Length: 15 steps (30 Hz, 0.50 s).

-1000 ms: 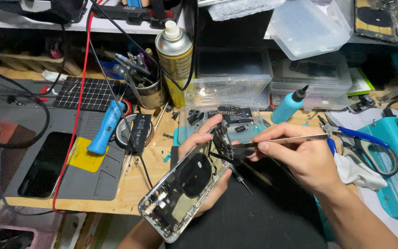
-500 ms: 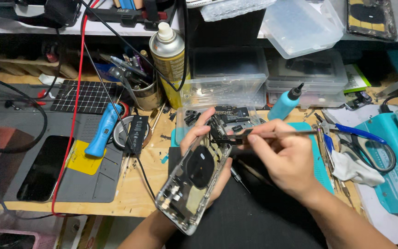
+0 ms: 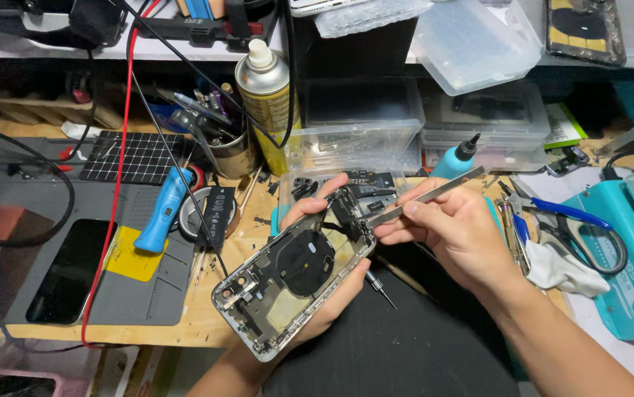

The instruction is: The person uses tweezers and a screwdriver to remove small components and adhesive residue from the interior of a disassembled smartphone. They carefully lift and peel off parts, then scrape away residue from the chassis.

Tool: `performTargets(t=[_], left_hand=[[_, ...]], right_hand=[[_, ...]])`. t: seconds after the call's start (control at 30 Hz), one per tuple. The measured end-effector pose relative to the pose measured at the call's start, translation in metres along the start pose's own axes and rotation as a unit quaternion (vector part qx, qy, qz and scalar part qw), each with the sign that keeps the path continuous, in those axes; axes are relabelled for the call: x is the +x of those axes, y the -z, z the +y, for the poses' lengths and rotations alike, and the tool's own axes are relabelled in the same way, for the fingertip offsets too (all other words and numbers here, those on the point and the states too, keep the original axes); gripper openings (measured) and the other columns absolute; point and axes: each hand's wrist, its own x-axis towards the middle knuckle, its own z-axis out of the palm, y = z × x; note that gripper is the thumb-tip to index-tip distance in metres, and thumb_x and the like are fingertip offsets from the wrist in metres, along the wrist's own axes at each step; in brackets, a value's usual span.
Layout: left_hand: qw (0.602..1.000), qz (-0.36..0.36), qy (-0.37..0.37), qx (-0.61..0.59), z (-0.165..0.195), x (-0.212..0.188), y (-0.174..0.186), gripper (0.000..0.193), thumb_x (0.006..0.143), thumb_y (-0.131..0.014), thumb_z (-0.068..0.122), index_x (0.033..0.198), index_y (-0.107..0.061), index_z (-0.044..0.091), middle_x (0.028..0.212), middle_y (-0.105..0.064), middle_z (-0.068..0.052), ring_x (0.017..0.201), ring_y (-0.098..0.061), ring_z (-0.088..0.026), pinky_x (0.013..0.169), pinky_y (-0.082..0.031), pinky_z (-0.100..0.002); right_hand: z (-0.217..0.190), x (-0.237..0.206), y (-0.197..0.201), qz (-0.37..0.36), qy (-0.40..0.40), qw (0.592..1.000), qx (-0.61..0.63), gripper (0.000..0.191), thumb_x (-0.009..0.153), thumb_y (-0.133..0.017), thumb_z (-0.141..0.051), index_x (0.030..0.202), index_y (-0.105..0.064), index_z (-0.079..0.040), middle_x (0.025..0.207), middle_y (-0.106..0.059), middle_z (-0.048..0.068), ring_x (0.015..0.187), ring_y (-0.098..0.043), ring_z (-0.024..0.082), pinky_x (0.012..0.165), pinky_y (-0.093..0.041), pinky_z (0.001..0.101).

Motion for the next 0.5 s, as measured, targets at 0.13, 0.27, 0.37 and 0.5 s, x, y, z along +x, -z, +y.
performTargets(t=[0.13, 0.27, 0.37, 0.5], left_hand=[[0.998, 0.029, 0.019, -0.046, 0.001, 0.000, -0.001, 0.073, 0.089, -0.065, -0.016, 0.147, -0.030, 0.012, 0.170, -0.032, -0.018, 0.153, -0.045, -0.028, 0.123, -0.044, -0.039], [0.994, 0.028, 0.014, -0.106, 0.001, -0.003, -0.003, 0.075, 0.091, -0.063, -0.017, 0.148, -0.026, 0.013, 0.172, -0.026, -0.017, 0.151, -0.047, -0.029, 0.123, -0.045, -0.041], [0.997, 0.024, -0.016, -0.077, 0.002, -0.004, -0.004, 0.076, 0.092, -0.063, -0.018, 0.149, -0.025, 0.013, 0.172, -0.026, -0.017, 0.153, -0.046, -0.028, 0.126, -0.043, -0.040], [0.997, 0.027, -0.016, -0.067, 0.003, -0.006, -0.003, 0.075, 0.093, -0.063, -0.019, 0.149, -0.025, 0.013, 0.173, -0.026, -0.017, 0.154, -0.044, -0.026, 0.126, -0.042, -0.039]], right_hand=[[0.000, -0.015, -0.016, 0.040, 0.073, 0.993, -0.085, 0.009, 0.102, -0.054, 0.000, 0.106, -0.059, 0.006, 0.102, -0.074, 0.023, 0.094, -0.078, 0.033, 0.083, -0.065, 0.0414], [0.005, -0.030, -0.032, 0.063, 0.164, 0.972, -0.158, 0.009, 0.103, -0.052, 0.005, 0.109, -0.058, 0.007, 0.108, -0.072, 0.023, 0.100, -0.077, 0.031, 0.089, -0.065, 0.0401], [0.008, -0.035, -0.039, 0.049, 0.224, 0.960, -0.163, 0.009, 0.104, -0.052, 0.007, 0.112, -0.056, 0.007, 0.115, -0.071, 0.023, 0.106, -0.075, 0.030, 0.094, -0.064, 0.0403], [0.011, -0.038, -0.044, 0.032, 0.264, 0.948, -0.172, 0.012, 0.103, -0.053, 0.010, 0.114, -0.054, 0.005, 0.118, -0.068, 0.023, 0.114, -0.073, 0.029, 0.102, -0.064, 0.0432]])
